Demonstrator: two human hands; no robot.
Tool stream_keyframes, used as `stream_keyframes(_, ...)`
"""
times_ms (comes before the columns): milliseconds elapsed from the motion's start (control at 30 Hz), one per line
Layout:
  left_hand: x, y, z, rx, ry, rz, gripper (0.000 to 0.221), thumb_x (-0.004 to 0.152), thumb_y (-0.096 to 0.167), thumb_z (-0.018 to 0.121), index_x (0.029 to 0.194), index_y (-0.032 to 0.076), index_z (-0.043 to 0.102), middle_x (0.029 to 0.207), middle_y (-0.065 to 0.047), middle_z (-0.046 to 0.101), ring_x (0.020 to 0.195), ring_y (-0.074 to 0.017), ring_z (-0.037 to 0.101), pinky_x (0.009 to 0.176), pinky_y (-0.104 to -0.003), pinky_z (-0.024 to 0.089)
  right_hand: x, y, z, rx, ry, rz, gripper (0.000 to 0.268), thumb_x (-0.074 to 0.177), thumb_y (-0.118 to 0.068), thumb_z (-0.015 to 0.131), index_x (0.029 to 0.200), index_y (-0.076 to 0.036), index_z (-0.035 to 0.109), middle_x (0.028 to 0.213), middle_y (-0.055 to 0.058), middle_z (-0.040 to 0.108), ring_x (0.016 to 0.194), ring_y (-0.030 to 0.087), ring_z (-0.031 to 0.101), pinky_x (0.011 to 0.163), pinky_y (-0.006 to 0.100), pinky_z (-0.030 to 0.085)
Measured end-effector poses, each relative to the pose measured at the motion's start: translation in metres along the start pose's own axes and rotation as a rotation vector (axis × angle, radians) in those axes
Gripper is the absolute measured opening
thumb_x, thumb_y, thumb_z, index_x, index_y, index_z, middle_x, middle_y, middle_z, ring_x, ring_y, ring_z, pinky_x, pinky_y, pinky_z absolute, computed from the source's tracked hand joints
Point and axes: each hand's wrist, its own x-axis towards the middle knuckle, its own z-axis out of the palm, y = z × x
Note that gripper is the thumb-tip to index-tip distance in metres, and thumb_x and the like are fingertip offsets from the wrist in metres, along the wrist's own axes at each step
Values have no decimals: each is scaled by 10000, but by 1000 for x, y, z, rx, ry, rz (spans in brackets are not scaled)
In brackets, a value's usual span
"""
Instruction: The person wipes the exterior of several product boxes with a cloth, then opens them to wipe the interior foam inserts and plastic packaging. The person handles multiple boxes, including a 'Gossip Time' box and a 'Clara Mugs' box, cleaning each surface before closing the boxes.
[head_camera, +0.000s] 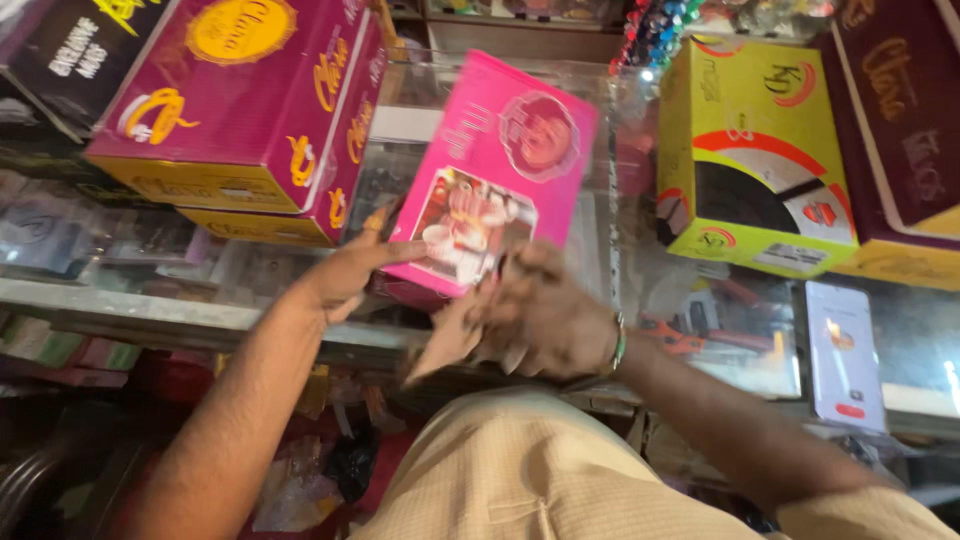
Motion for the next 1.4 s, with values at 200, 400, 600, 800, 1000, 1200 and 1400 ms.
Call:
stream_keyframes(200,8,-62,58,-392,81,249,531,901,230,687,1376,23,569,1262,-123,682,1130,-241,680,975,-412,557,9,17,-9,-43,298,308,410,748,18,578,1129,-96,680,1300,115,714,1328,261,631,1236,525,389)
stream_keyframes(400,-4,-86,105,-1041,-321,270,459,1195,274,574,1471,-93,550,1188,-156,683,1066,-259,675,882,-372,566,-9,11,19,-240,117,-148,353,820,-95,674,1170,-60,707,1288,139,698,1273,265,613,1161,453,414)
stream_keyframes(600,-32,-44,151,-683,80,193,600,886,351,620,1417,96,505,1280,-97,686,1134,-274,682,840,-572,600,-8,99,-64,-290,721,203,231,1130,-167,564,1328,-55,529,1432,143,566,1362,282,505,1191,390,411)
stream_keyframes(800,-41,-48,180,-925,-64,133,604,930,336,655,1439,55,491,1355,-199,620,1185,-392,637,927,-616,549,-24,21,-29,151,505,502,260,1090,-174,549,1323,-60,534,1351,149,596,1265,300,555,1110,432,458)
stream_keyframes(1000,-58,-68,199,-982,-118,31,634,830,342,661,1403,90,563,1299,-160,689,1178,-384,642,976,-601,500,-1,73,-48,148,540,484,272,1087,-187,544,1325,-56,534,1339,148,601,1259,298,562,1105,438,466)
stream_keyframes(1200,-60,-75,182,-1147,129,-88,576,868,451,622,1320,100,550,1318,-198,625,1173,-432,631,1006,-627,488,-10,41,-26,160,512,489,285,1084,-201,539,1327,-52,533,1328,147,606,1254,296,569,1100,444,474)
stream_keyframes(1400,-61,-92,148,-1108,12,20,668,802,471,624,1327,58,600,1305,-202,700,1185,-432,659,968,-619,480,-16,39,-11,192,447,427,298,1081,-215,534,1329,-49,533,1316,146,611,1249,293,576,1095,450,482)
